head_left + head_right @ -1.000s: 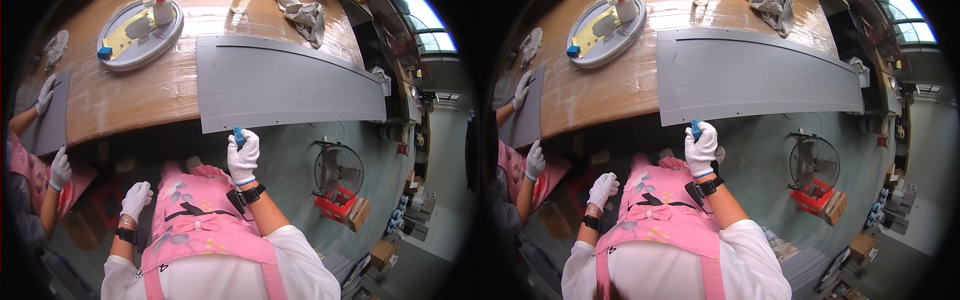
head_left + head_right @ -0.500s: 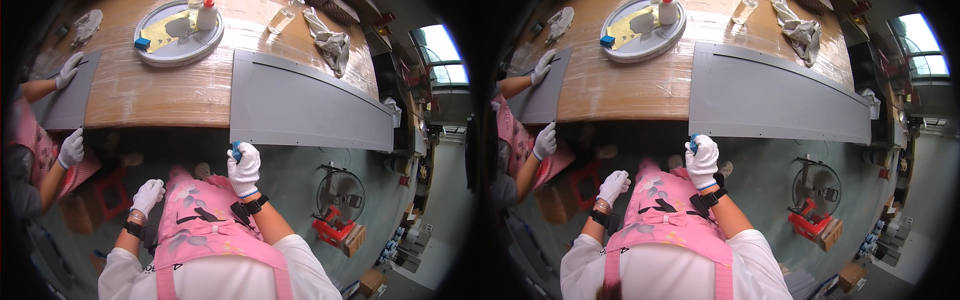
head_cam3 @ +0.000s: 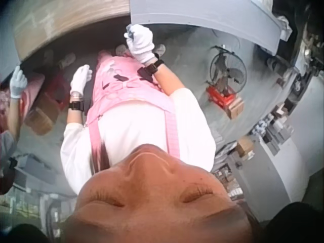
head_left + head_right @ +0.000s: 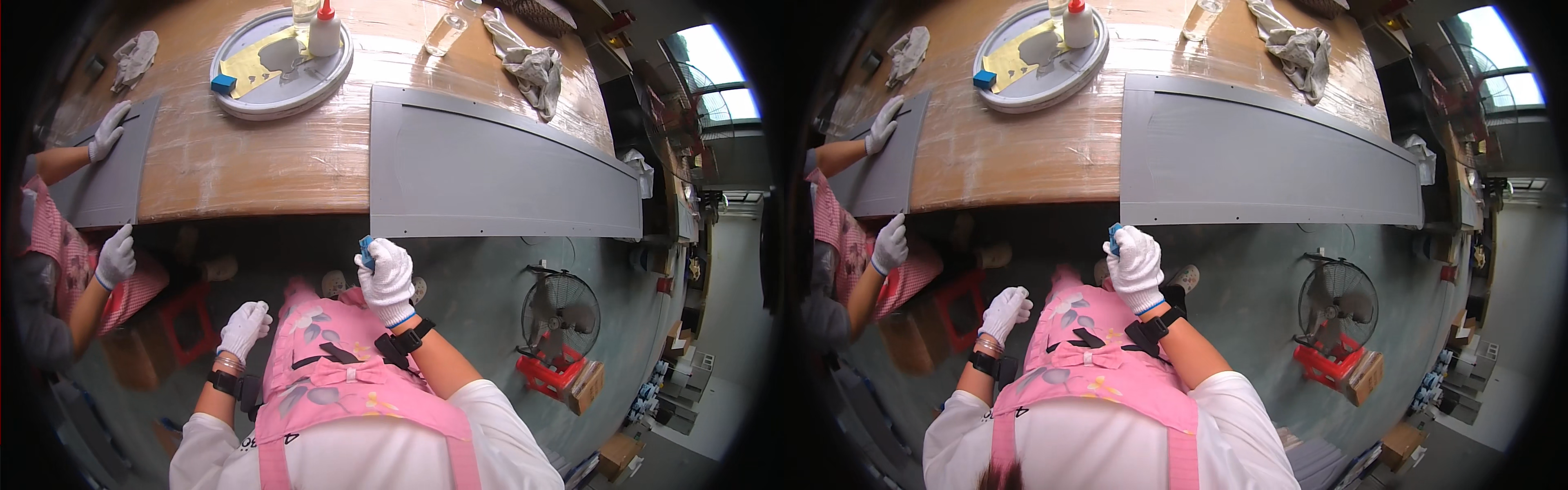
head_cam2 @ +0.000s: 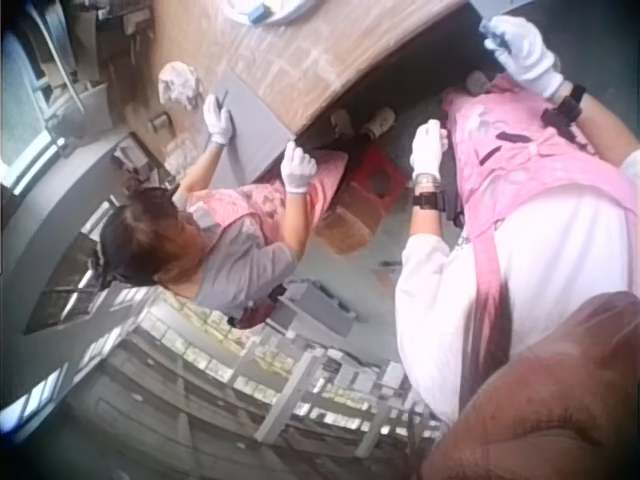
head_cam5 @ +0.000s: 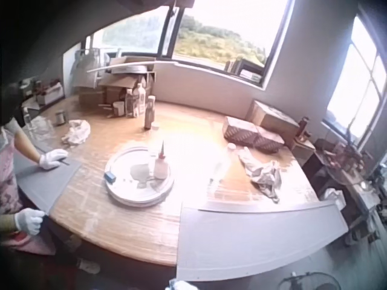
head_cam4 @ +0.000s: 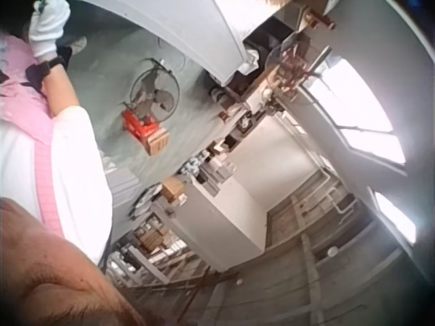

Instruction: Applying adhesive and finishing a furniture panel at a manufacturing workstation.

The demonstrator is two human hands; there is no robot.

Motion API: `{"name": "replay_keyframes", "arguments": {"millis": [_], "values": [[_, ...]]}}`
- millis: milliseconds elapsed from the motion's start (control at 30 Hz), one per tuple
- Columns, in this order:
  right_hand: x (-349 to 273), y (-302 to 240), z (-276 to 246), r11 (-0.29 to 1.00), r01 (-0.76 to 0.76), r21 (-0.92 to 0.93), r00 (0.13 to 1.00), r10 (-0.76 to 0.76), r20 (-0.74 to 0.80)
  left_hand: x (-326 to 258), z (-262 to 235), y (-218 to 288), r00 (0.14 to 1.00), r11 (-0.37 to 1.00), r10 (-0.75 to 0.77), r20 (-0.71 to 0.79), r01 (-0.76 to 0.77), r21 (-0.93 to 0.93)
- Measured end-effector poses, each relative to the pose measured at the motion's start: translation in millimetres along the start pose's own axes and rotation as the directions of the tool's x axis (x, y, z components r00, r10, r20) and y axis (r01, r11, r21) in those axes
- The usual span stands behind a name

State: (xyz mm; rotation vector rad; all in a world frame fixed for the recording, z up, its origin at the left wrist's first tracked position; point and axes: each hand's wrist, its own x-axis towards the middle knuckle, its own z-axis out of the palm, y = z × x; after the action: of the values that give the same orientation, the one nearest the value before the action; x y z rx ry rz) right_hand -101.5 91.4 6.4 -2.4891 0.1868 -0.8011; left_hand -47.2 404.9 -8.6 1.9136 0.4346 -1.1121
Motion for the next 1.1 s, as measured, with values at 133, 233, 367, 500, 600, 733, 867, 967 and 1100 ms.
{"name": "replay_keyframes", "arguments": {"millis": [133,233,367,500,600,733,867,967,1100], "values": [[-0.4,19.4,-9.2,0.998,0.003,-0.066,0.998,-0.008,-0.065,-3.3,3.1,10.0,1.0,1.0,0.008,-0.001,-0.008,-0.01],[-6.7,39.4,-25.2,0.986,-0.053,-0.157,0.994,0.036,-0.108,-4.8,2.7,13.4,1.0,1.0,0.012,-0.003,-0.012,-0.003],[-19.9,60.6,-40.6,0.946,-0.205,-0.251,0.965,0.151,-0.216,-3.3,3.3,11.8,1.0,1.0,0.016,0.004,-0.016,-0.01],[-20.4,50.6,-28.8,0.962,-0.185,-0.2,0.973,0.15,-0.177,-3.9,5.4,11.5,0.999,0.999,0.036,0.003,-0.036,0.007],[-14.7,31.7,-10.8,0.99,-0.066,-0.124,0.994,0.054,-0.096,-6.1,5.5,12.5,1.0,1.0,0.027,0.008,-0.027,0.015],[7.9,10.1,-2.5,0.999,-0.032,0.023,0.998,0.031,0.055,-8.1,4.5,9.5,1.0,1.0,0.015,-0.016,-0.015,0.027],[-2.4,25.0,-9.3,0.999,-0.047,-0.025,0.993,0.049,0.105,-12.7,7.5,11.5,0.999,0.998,0.0,-0.043,0.003,0.063],[-9.5,40.3,-25.9,0.99,-0.073,-0.118,0.997,0.074,0.004,-11.7,13.6,12.9,0.999,0.999,-0.002,-0.04,0.004,0.05],[-18.6,77.7,-52.7,0.962,-0.09,-0.258,0.987,0.052,-0.149,-5.0,28.2,18.7,1.0,1.0,0.03,0.005,-0.03,0.004]]}}
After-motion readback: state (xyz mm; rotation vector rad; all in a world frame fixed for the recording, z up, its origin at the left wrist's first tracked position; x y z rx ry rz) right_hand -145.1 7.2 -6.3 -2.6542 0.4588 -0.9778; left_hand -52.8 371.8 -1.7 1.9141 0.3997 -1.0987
